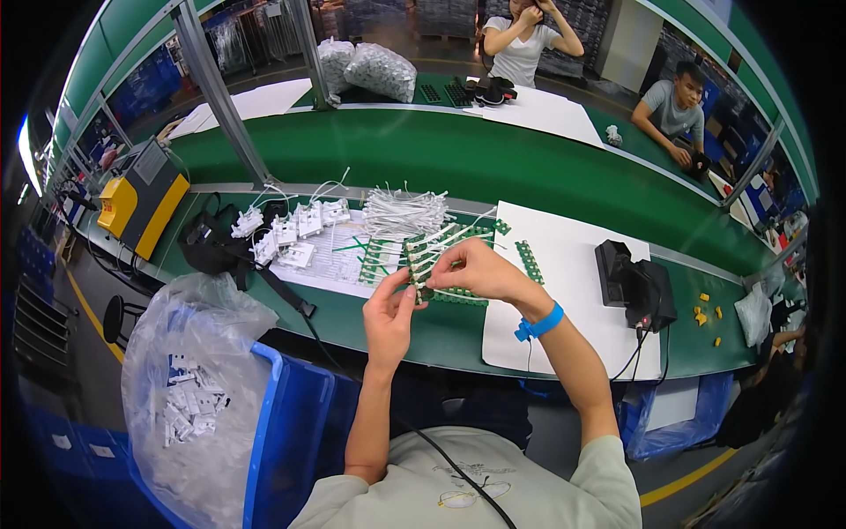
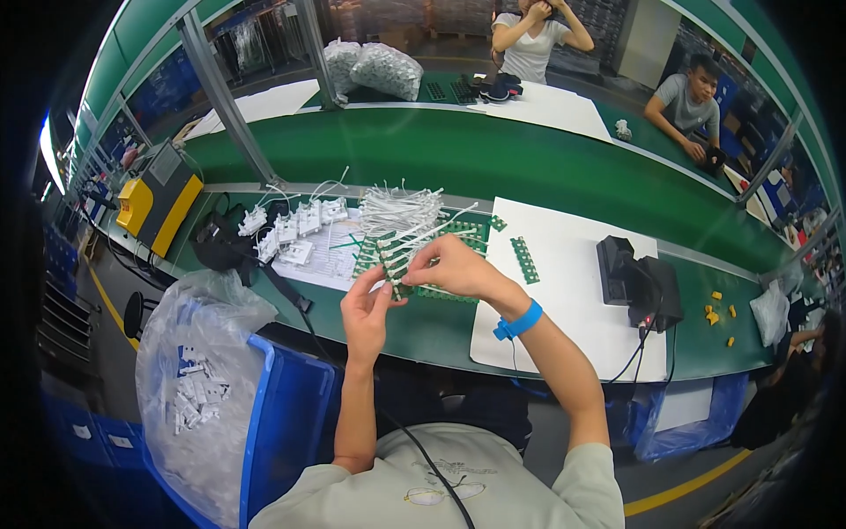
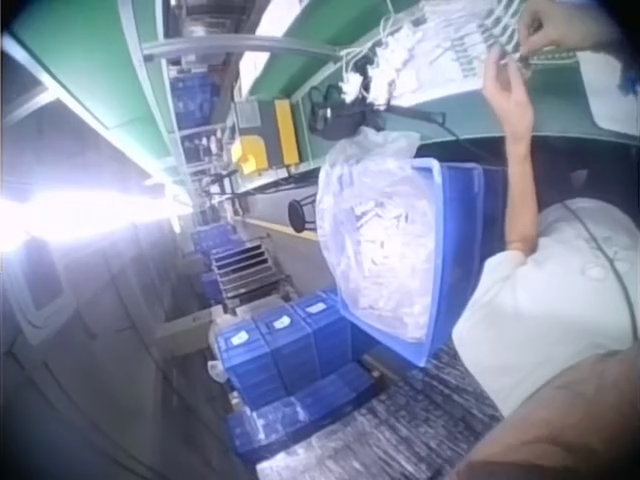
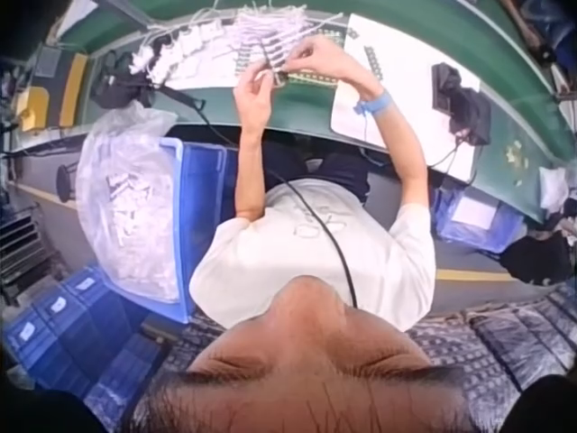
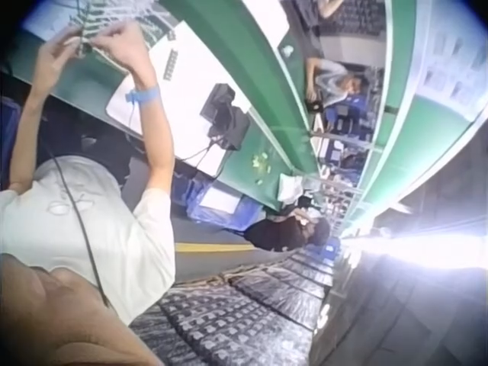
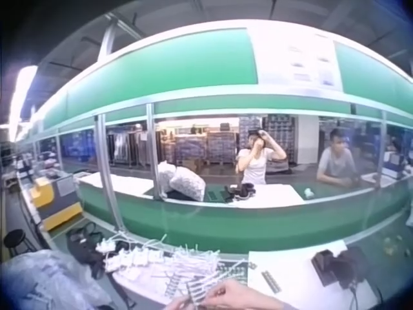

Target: Assembling white wires into green LED circuit boards at a factory workstation.

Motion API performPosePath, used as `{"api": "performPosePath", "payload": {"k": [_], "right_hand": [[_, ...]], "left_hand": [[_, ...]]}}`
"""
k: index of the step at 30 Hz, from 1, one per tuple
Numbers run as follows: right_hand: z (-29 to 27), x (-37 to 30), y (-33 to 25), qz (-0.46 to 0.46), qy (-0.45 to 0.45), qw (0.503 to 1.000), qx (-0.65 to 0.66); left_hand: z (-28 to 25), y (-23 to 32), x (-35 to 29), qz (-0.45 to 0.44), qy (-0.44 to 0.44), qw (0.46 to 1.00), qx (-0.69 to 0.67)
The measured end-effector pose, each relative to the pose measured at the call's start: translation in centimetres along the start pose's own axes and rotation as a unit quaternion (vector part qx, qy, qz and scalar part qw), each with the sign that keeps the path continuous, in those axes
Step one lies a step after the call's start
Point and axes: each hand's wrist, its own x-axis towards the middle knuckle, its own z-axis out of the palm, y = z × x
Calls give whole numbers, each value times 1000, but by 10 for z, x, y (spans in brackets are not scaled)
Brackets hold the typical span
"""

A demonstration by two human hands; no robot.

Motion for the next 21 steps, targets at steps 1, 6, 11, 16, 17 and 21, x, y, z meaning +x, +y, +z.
{"api": "performPosePath", "payload": {"k": [1,6,11,16,17,21], "right_hand": [[0,0,0,3,1,1000,-6],[-2,-2,4,7,14,1000,-3],[-4,-5,5,-8,7,1000,-12],[-3,-4,9,-7,26,999,-27],[-3,-4,11,-8,28,999,-32],[-1,-5,8,-5,31,999,-43]], "left_hand": [[0,0,0,-1,0,1000,1],[4,4,0,-10,0,1000,-28],[8,3,-3,-19,3,1000,-19],[15,3,-7,-18,24,999,24],[16,2,-7,-9,28,999,41],[16,1,-8,3,34,996,80]]}}
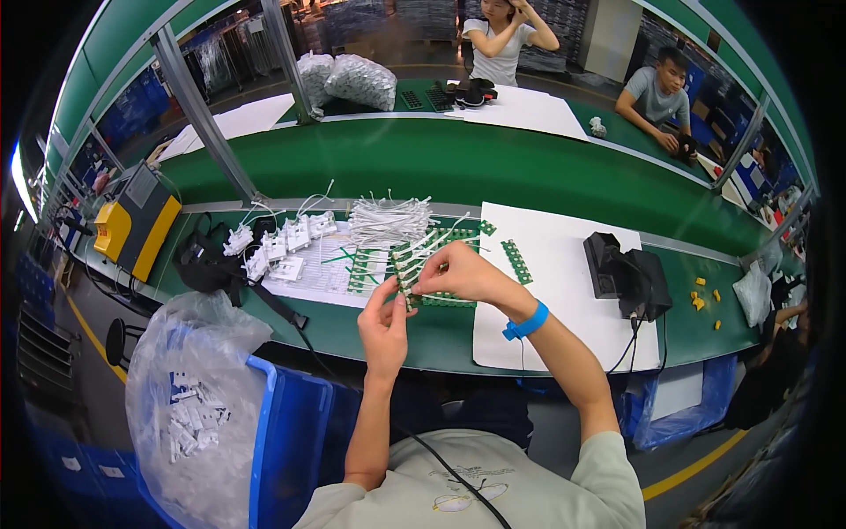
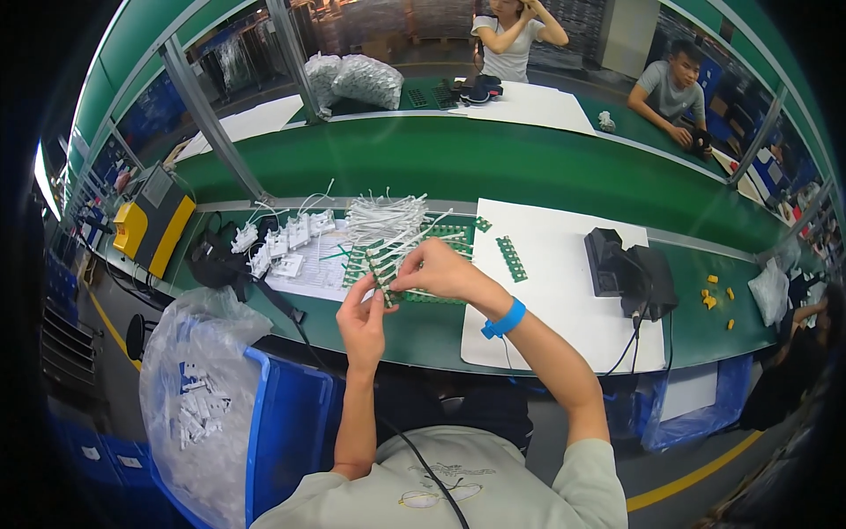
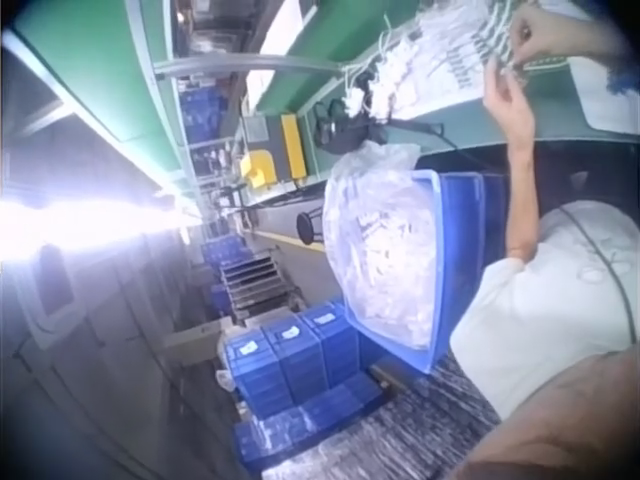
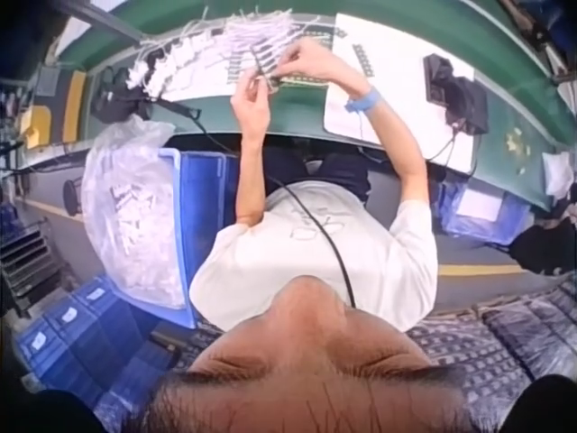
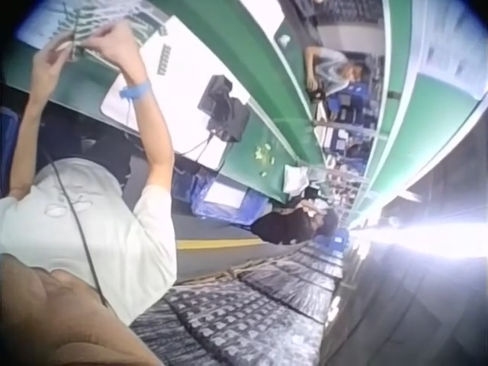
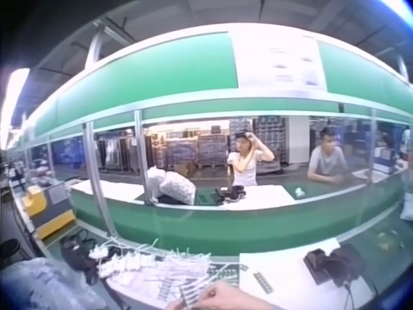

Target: Assembling white wires into green LED circuit boards at a factory workstation.

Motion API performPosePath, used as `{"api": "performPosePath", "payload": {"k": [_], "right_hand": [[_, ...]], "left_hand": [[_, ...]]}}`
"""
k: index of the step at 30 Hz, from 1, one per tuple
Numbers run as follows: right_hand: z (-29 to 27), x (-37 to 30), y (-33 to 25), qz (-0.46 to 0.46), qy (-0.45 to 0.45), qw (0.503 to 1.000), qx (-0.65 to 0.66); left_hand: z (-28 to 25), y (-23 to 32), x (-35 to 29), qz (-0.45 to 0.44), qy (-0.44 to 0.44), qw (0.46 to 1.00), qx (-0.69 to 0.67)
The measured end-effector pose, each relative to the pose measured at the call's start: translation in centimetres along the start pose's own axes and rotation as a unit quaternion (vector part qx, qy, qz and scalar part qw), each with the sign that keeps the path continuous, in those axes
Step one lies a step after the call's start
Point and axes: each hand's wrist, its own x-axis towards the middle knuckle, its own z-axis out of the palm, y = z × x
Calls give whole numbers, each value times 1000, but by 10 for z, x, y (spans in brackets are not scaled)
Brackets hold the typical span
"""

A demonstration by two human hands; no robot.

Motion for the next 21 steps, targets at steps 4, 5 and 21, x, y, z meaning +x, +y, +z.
{"api": "performPosePath", "payload": {"k": [4,5,21], "right_hand": [[-3,4,-2,-5,-17,1000,-1],[-3,6,-3,-5,-21,1000,11],[13,5,-8,-48,90,991,-87]], "left_hand": [[-1,4,4,8,-4,1000,-15],[-2,5,5,6,-5,1000,-13],[-9,-1,10,-31,4,999,-39]]}}
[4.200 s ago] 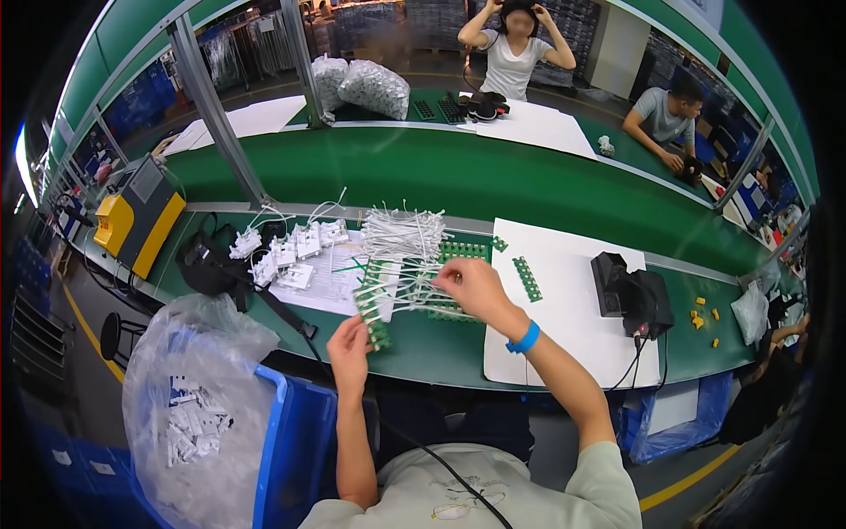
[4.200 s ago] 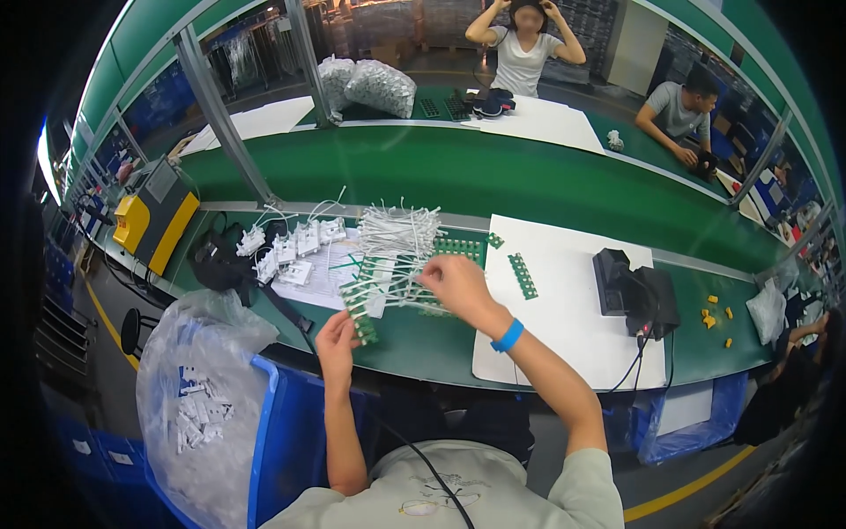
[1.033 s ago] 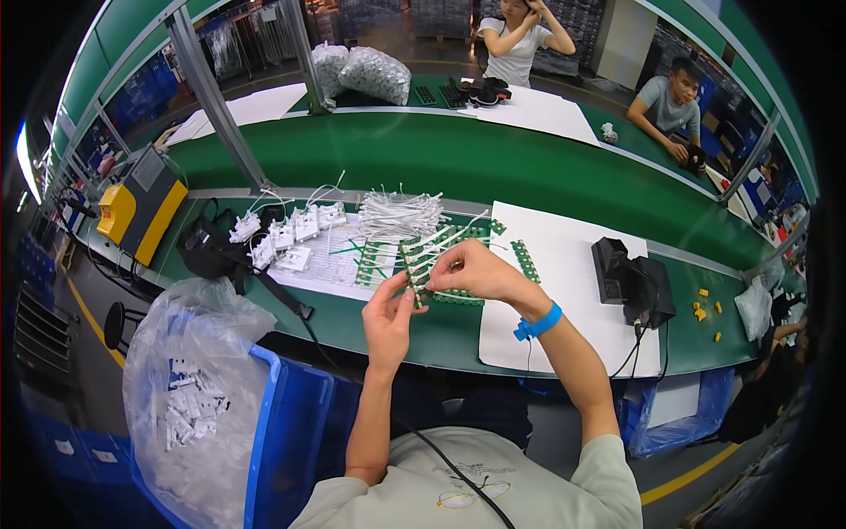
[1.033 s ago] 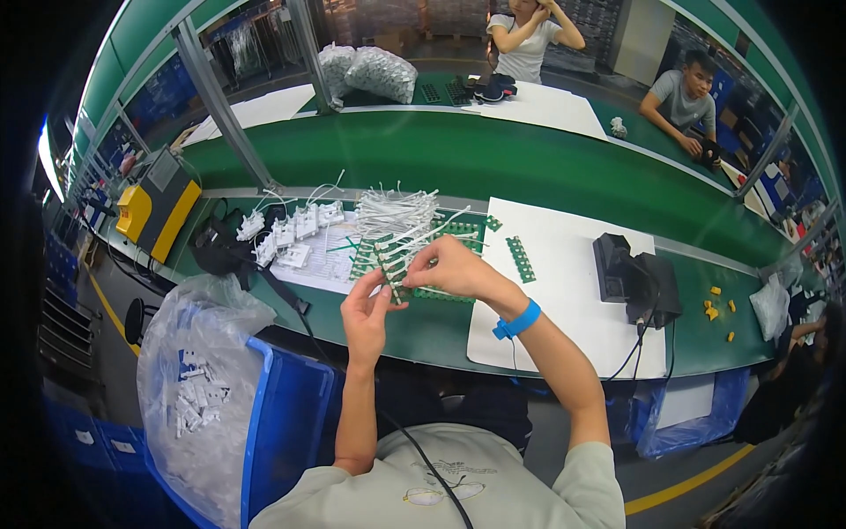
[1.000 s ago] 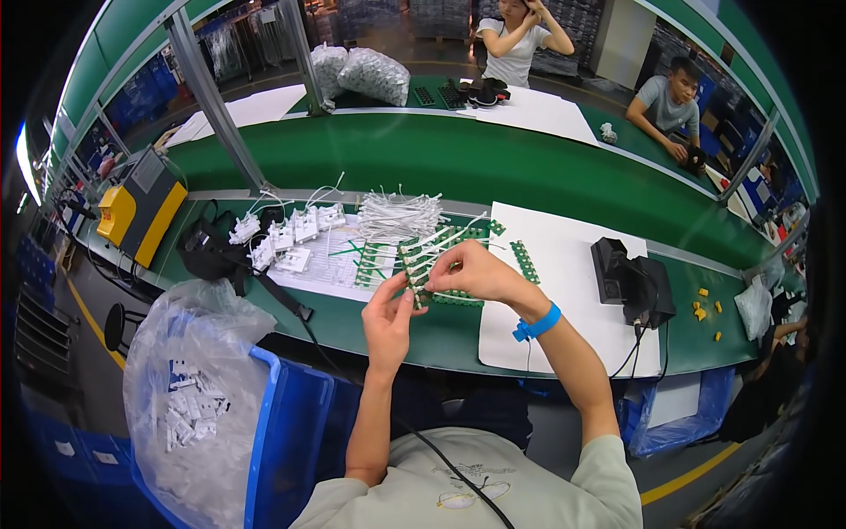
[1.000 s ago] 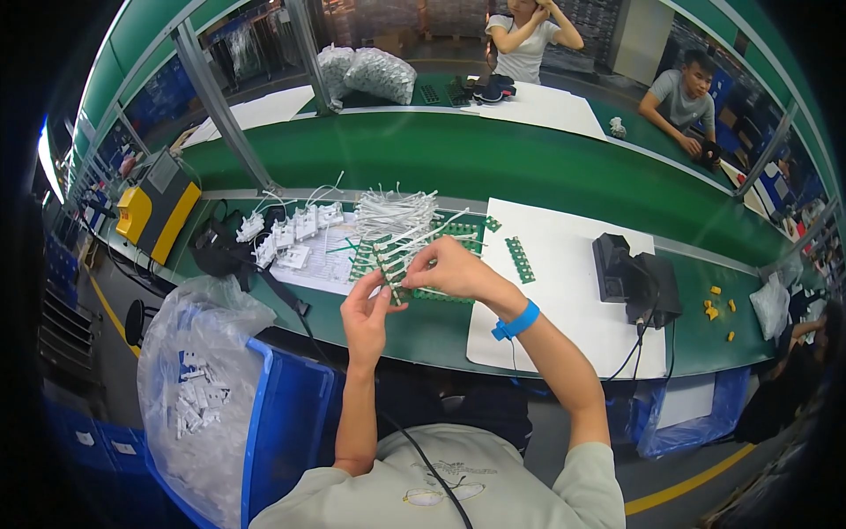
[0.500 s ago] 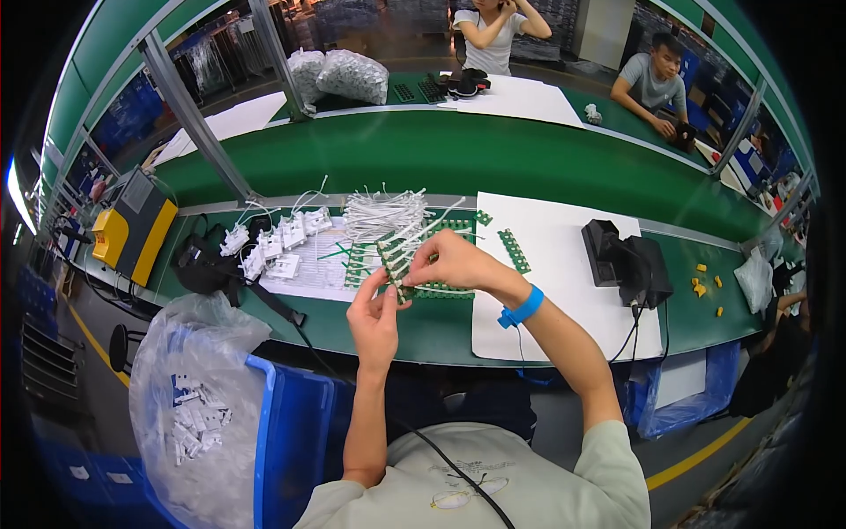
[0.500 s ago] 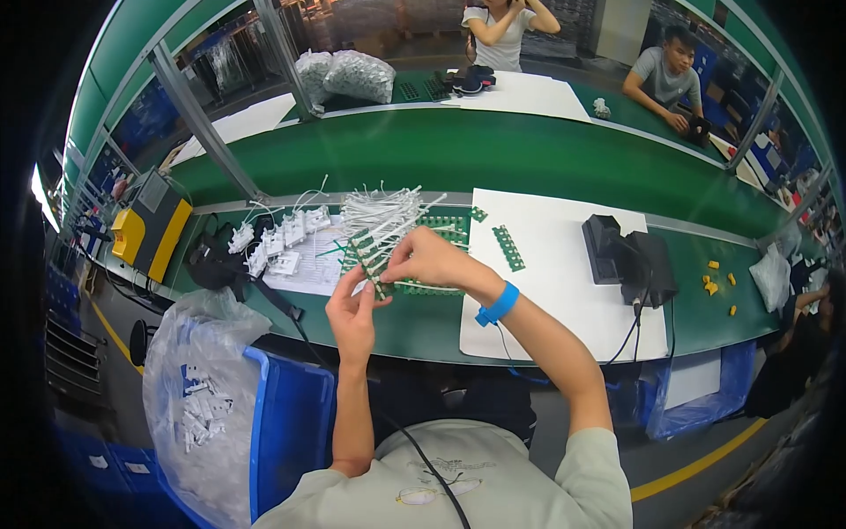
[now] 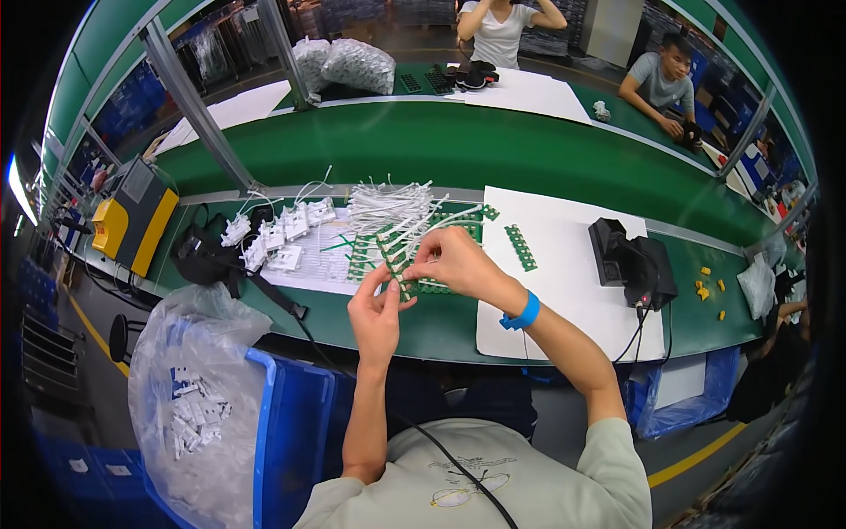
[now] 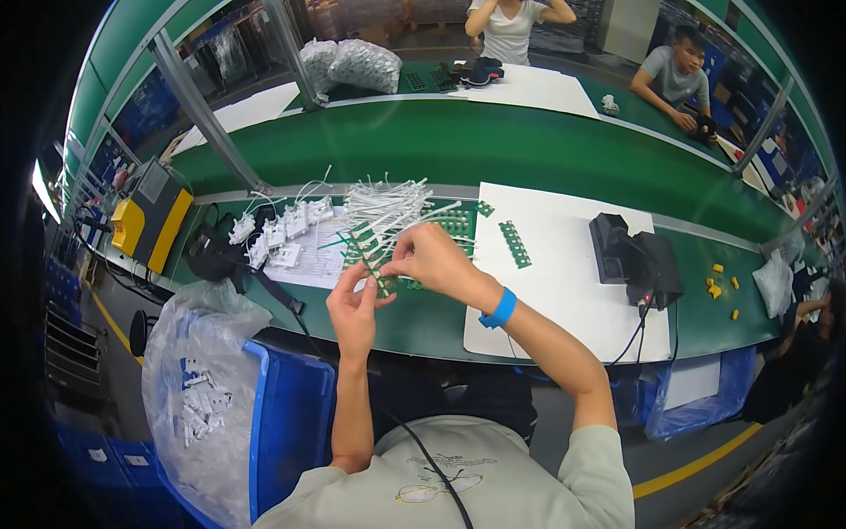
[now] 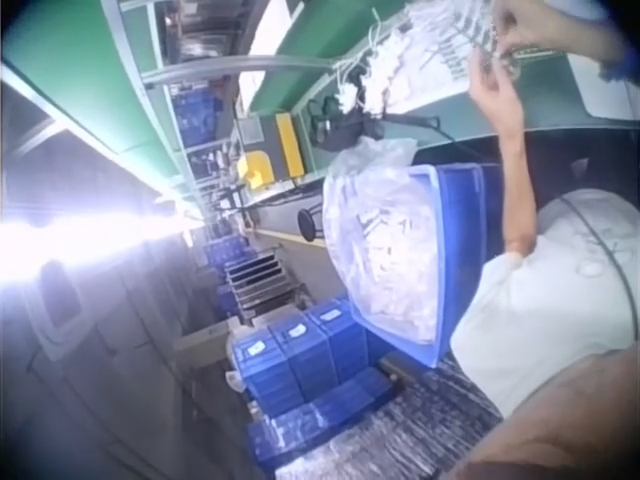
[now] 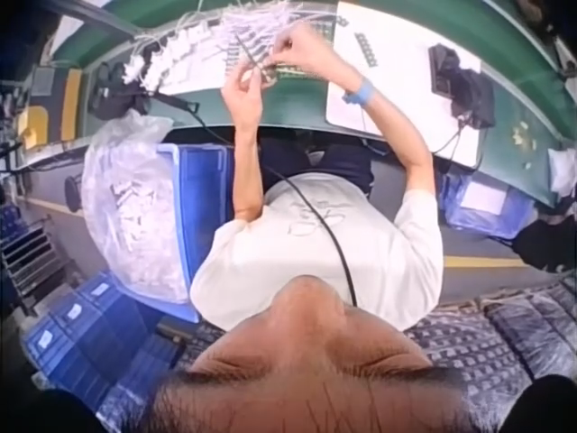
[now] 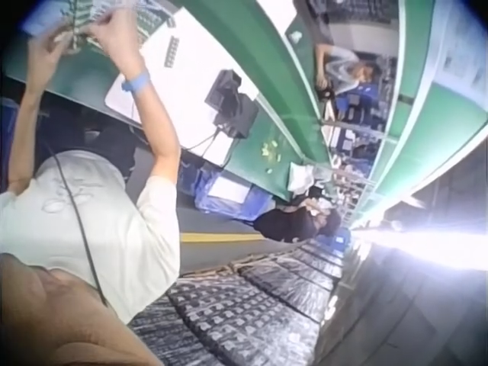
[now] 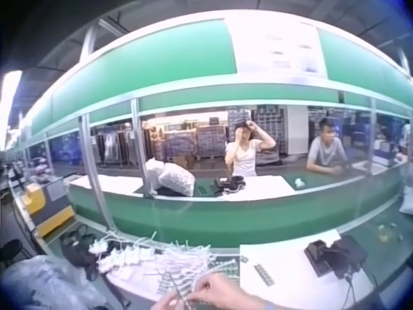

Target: Assembling white wires into green LED circuit boards at a factory workstation.

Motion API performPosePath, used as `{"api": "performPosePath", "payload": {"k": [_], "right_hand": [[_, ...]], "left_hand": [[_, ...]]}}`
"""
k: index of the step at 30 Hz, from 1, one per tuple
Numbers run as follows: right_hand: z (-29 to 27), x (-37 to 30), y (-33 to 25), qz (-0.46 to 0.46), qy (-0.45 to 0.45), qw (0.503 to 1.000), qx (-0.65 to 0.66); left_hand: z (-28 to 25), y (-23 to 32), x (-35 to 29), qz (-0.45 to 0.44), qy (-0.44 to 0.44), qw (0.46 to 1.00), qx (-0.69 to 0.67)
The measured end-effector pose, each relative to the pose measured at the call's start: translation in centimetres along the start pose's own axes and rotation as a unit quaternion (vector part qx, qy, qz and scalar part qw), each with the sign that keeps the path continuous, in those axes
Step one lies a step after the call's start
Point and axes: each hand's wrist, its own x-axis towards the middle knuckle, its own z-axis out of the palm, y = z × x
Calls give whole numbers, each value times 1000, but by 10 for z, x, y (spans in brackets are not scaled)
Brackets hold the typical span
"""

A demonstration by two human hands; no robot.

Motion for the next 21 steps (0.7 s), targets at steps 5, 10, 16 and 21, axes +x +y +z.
{"api": "performPosePath", "payload": {"k": [5,10,16,21], "right_hand": [[36,6,28,-6,10,1000,-1],[59,23,27,-50,44,982,-176],[44,129,60,-22,195,974,-115],[44,218,155,35,205,932,-296]], "left_hand": [[-24,-18,3,-58,-19,998,-33],[-81,-46,-9,-83,56,995,-24],[-117,-31,-30,-56,187,980,-23],[-113,-31,-29,-73,200,975,-61]]}}
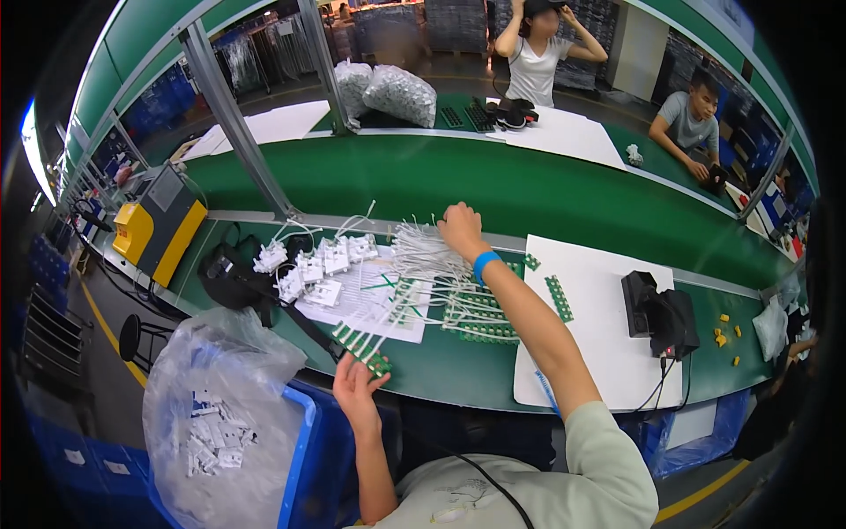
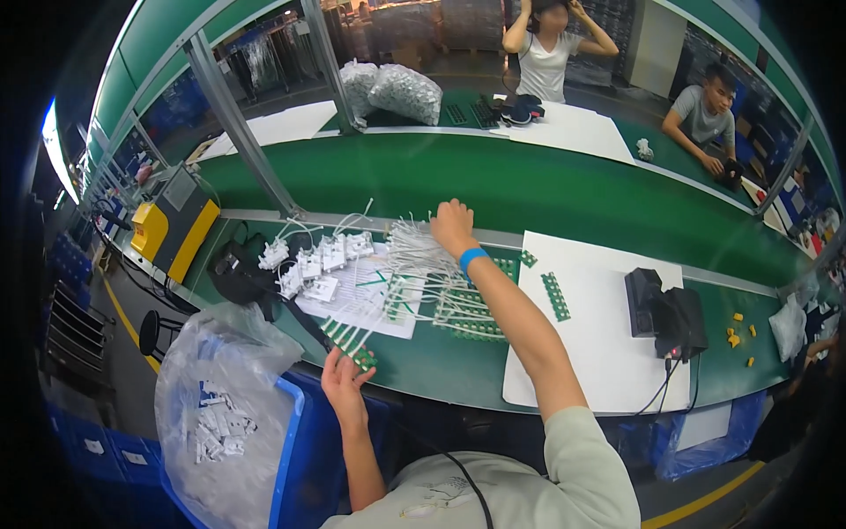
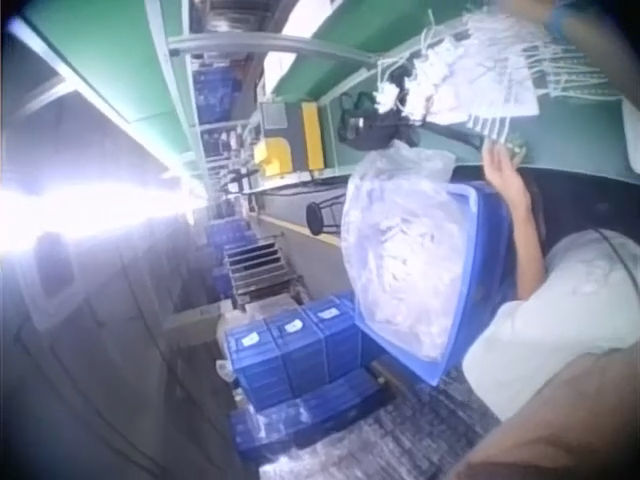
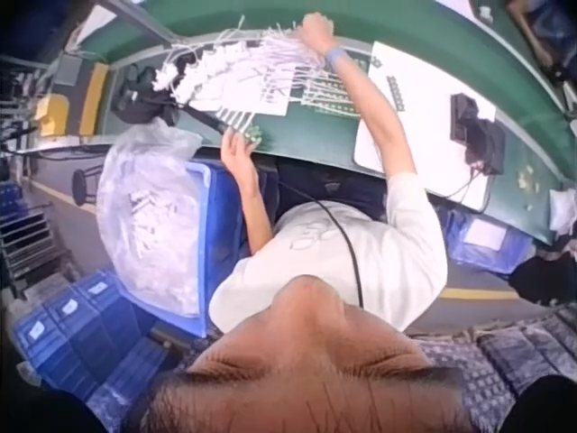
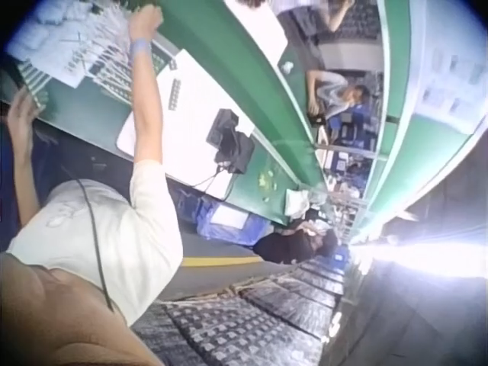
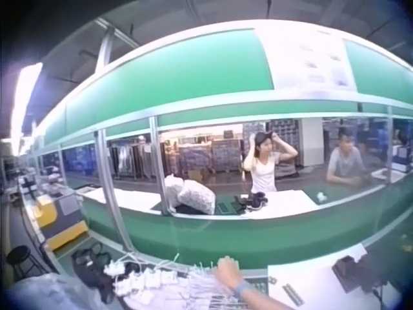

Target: Assembling white wires into green LED circuit boards at a factory workstation.

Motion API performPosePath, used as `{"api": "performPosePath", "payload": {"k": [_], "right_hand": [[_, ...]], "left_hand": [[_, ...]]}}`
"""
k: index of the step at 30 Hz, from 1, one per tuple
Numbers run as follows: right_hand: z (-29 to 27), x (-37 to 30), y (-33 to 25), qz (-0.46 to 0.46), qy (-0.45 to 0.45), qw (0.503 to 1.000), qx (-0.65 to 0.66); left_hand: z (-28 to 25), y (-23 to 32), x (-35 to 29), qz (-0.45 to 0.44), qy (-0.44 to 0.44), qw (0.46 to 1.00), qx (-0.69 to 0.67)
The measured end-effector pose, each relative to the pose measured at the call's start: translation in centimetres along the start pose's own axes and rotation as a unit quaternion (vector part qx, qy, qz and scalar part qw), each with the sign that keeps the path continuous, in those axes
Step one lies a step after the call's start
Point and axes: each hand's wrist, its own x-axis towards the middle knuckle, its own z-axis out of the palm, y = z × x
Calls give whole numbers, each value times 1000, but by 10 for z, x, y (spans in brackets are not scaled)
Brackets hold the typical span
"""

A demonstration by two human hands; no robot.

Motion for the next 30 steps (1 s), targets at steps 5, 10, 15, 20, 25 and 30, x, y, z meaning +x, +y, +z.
{"api": "performPosePath", "payload": {"k": [5,10,15,20,25,30], "right_hand": [[38,12,3,25,-32,997,-61],[18,11,-9,20,2,999,-27],[-35,8,-14,10,120,982,144],[-114,-4,-28,-50,123,945,298],[-168,-18,-26,-116,151,942,276],[-216,-49,-35,-63,114,934,333]], "left_hand": [[13,11,-1,0,-25,999,-22],[15,12,4,1,-36,999,-10],[27,9,8,-1,-52,998,-25],[42,9,9,-3,-66,997,-34],[65,15,10,-7,-113,993,-26],[88,25,1,-2,-135,990,-32]]}}
